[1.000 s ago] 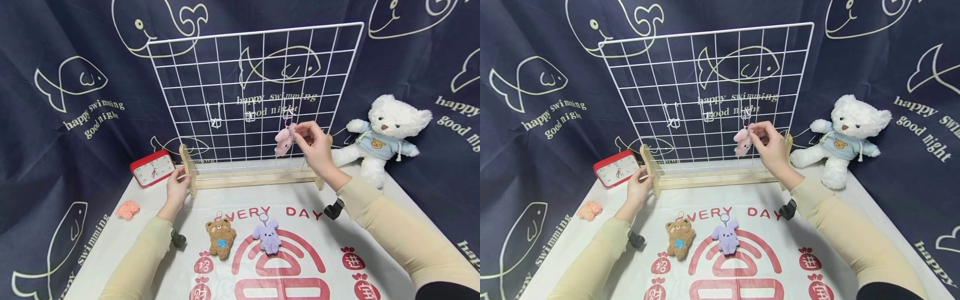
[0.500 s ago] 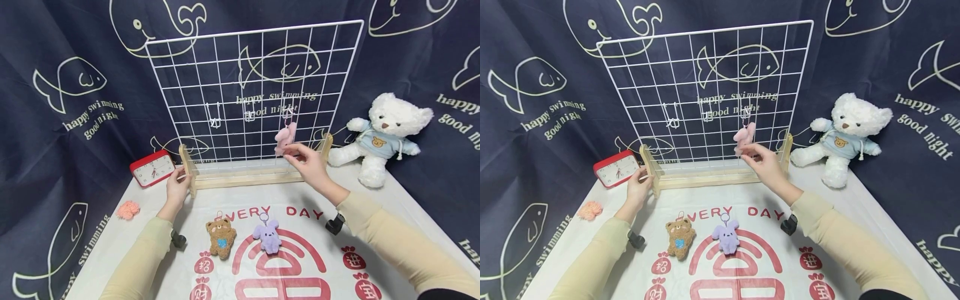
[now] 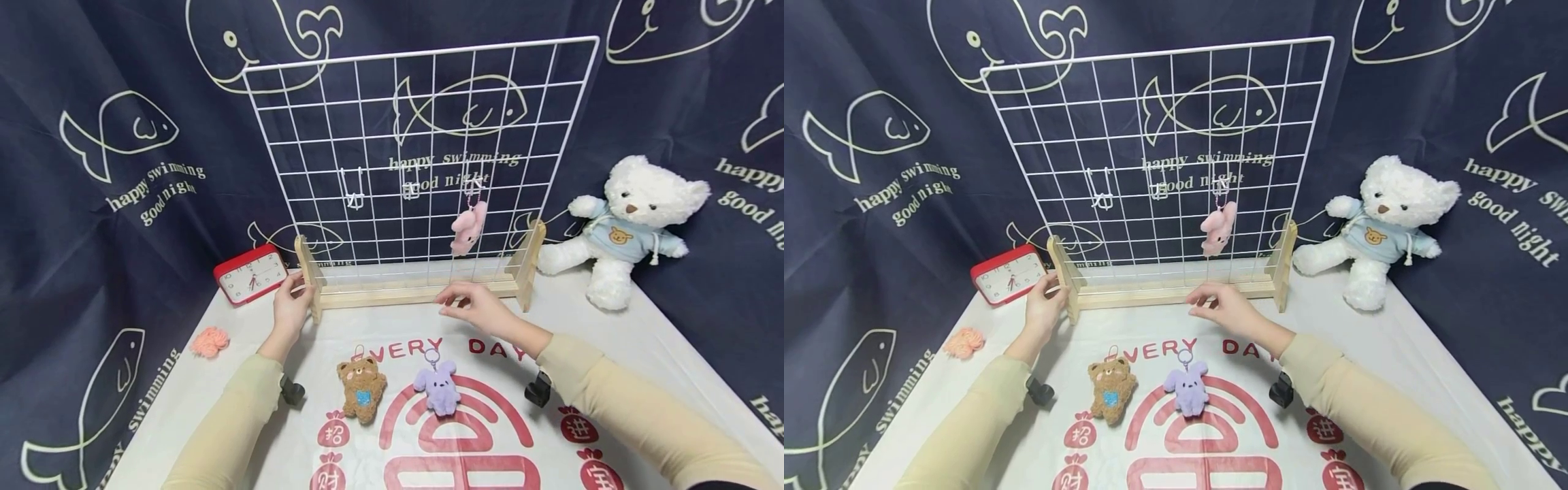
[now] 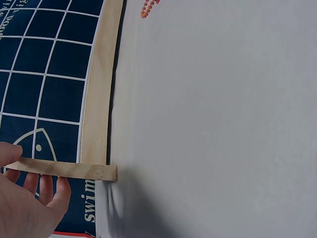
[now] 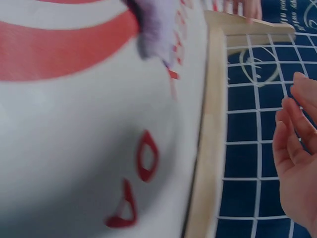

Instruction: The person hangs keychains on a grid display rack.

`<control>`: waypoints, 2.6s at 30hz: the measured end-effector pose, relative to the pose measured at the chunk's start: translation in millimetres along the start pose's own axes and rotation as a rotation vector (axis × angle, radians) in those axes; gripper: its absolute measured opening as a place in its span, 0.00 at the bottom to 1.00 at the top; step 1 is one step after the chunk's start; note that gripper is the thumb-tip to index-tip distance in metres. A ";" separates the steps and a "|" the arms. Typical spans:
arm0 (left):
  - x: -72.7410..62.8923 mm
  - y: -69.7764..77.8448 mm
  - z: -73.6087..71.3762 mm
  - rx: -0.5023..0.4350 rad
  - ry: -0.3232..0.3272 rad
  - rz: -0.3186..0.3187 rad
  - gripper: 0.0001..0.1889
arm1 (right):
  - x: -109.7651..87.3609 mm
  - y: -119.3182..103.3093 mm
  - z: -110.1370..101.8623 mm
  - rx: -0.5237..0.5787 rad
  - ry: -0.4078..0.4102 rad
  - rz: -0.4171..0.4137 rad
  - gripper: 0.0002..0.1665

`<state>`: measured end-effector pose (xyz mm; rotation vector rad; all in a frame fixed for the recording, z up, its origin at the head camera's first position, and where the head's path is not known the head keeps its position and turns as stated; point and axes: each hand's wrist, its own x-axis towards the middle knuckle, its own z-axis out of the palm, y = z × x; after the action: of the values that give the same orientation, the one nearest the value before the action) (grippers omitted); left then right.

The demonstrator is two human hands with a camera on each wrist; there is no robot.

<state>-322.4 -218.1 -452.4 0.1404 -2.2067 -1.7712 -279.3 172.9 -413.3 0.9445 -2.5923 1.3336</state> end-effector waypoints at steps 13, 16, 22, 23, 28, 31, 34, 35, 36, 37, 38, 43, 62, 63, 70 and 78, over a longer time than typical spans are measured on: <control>1.0 -0.6 1.0 -0.006 0.009 0.001 0.22 | -15.6 23.2 40.8 0.076 -0.246 -0.006 0.10; 1.8 0.7 1.6 -0.008 0.008 0.003 0.22 | -17.4 28.6 46.4 0.079 -0.276 0.019 0.09; 1.8 0.5 1.1 -0.003 0.015 -0.002 0.22 | -18.9 32.8 51.2 0.046 -0.289 0.031 0.10; 1.8 0.6 1.0 -0.003 0.015 0.000 0.21 | -18.9 32.8 51.3 0.036 -0.285 0.025 0.10; 2.2 1.3 0.7 -0.012 0.011 0.007 0.21 | -18.6 33.0 51.9 -0.016 -0.278 0.015 0.11; 1.5 1.8 0.4 -0.011 0.007 0.001 0.22 | -18.2 33.8 52.8 -0.026 -0.280 0.029 0.11; 0.7 1.8 -0.3 0.000 0.006 -0.006 0.22 | -18.2 33.5 53.2 -0.014 -0.287 0.044 0.12; 0.6 1.6 -0.3 0.001 0.006 -0.007 0.22 | -18.2 33.5 53.5 -0.007 -0.287 0.048 0.12; 0.6 1.2 -0.4 0.005 0.007 -0.009 0.22 | -18.4 33.5 53.7 -0.001 -0.287 0.050 0.13; 0.5 1.1 -0.4 0.007 0.007 -0.009 0.22 | -18.7 33.1 53.6 0.003 -0.286 0.050 0.13; 0.7 0.9 -0.2 0.008 0.008 -0.009 0.22 | -19.1 32.6 53.6 0.008 -0.284 0.050 0.13; 1.1 0.5 0.4 0.009 0.010 -0.006 0.22 | -21.1 33.1 54.6 0.039 -0.254 0.045 0.12; -0.5 2.6 -0.3 0.013 0.004 -0.016 0.22 | -16.6 24.9 40.6 0.036 -0.192 0.069 0.07; -0.6 2.6 -0.3 0.011 0.003 -0.017 0.22 | -16.1 23.2 39.4 0.039 -0.189 0.066 0.07; -0.1 3.0 -0.1 0.009 0.007 -0.011 0.22 | -12.2 5.5 28.2 0.031 -0.176 0.054 0.07; -0.3 2.8 -0.4 0.011 0.010 0.000 0.22 | -6.3 -6.8 17.7 0.029 -0.143 0.034 0.07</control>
<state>-321.7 -217.8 -449.7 0.1515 -2.2095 -1.7554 -266.9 159.5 -421.5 1.0411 -2.7125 1.3632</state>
